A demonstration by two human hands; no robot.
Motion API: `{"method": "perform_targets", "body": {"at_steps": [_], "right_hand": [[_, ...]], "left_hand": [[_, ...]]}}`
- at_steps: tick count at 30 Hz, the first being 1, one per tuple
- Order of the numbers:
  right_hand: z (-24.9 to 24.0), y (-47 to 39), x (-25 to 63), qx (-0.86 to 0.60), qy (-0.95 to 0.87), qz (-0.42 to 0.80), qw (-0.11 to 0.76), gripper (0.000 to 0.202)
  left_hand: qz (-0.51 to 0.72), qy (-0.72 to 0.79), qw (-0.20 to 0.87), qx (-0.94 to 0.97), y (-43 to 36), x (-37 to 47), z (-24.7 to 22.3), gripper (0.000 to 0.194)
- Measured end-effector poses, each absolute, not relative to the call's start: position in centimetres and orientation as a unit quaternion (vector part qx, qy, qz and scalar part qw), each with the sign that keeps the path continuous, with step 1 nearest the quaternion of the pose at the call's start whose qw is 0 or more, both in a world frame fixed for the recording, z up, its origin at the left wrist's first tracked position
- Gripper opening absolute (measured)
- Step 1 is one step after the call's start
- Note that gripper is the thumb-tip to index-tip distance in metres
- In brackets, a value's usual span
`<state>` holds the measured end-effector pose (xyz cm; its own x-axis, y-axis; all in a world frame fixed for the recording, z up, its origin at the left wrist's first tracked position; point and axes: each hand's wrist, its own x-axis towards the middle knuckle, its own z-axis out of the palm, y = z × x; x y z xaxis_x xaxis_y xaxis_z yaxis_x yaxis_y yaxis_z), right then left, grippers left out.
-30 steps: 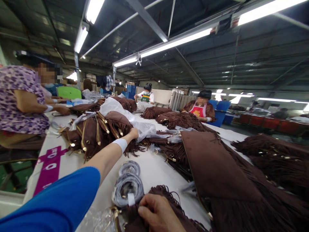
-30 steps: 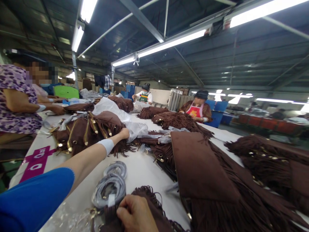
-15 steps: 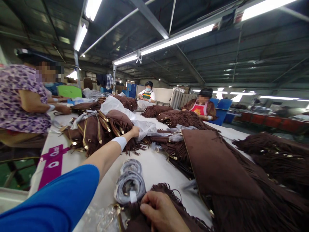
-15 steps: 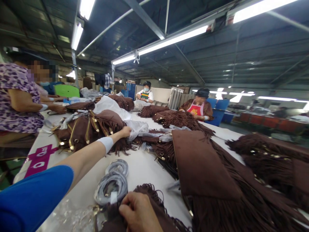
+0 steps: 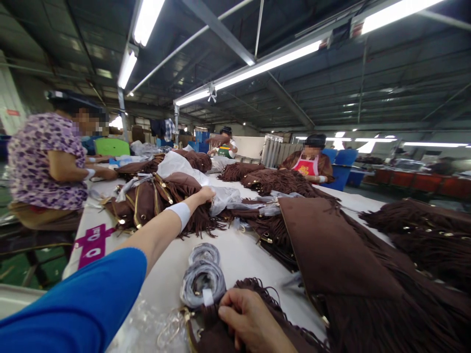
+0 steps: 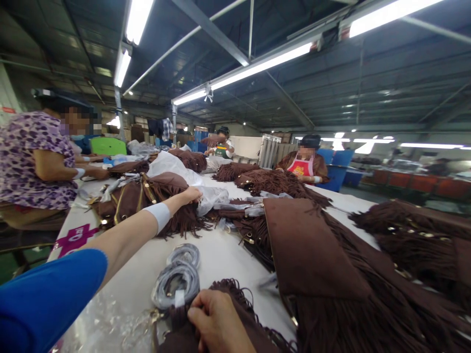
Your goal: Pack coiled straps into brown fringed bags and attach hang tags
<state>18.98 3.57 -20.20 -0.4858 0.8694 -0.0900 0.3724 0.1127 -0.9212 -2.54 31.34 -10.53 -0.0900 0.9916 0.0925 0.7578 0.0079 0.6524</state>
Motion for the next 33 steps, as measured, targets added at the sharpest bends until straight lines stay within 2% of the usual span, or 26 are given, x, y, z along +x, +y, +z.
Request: {"method": "perform_targets", "body": {"at_steps": [9, 16, 24, 28, 33], "right_hand": [[-20.1, 3.6, 19.0, -0.438, -0.703, 0.501, 0.251, 0.009], [-20.3, 3.7, 19.0, -0.434, -0.696, 0.516, 0.247, 0.009], [-20.3, 3.6, 19.0, -0.454, -0.709, 0.489, 0.228, 0.01], [-20.8, 3.6, 19.1, -0.443, -0.716, 0.483, 0.24, 0.012], [-21.0, 3.6, 19.1, -0.448, -0.727, 0.462, 0.24, 0.015]], "left_hand": [[0.363, 0.657, 0.313, 0.582, 31.3, -2.0, -9.7, 0.03], [0.424, 0.559, 0.372, 0.608, 30.7, -1.1, -7.7, 0.007], [0.444, 0.509, 0.365, 0.641, 28.1, -1.8, -4.8, 0.015], [0.474, 0.459, 0.38, 0.649, 26.2, -2.0, -3.1, 0.011], [0.484, 0.434, 0.406, 0.642, 23.2, -3.5, -2.1, 0.017]]}}
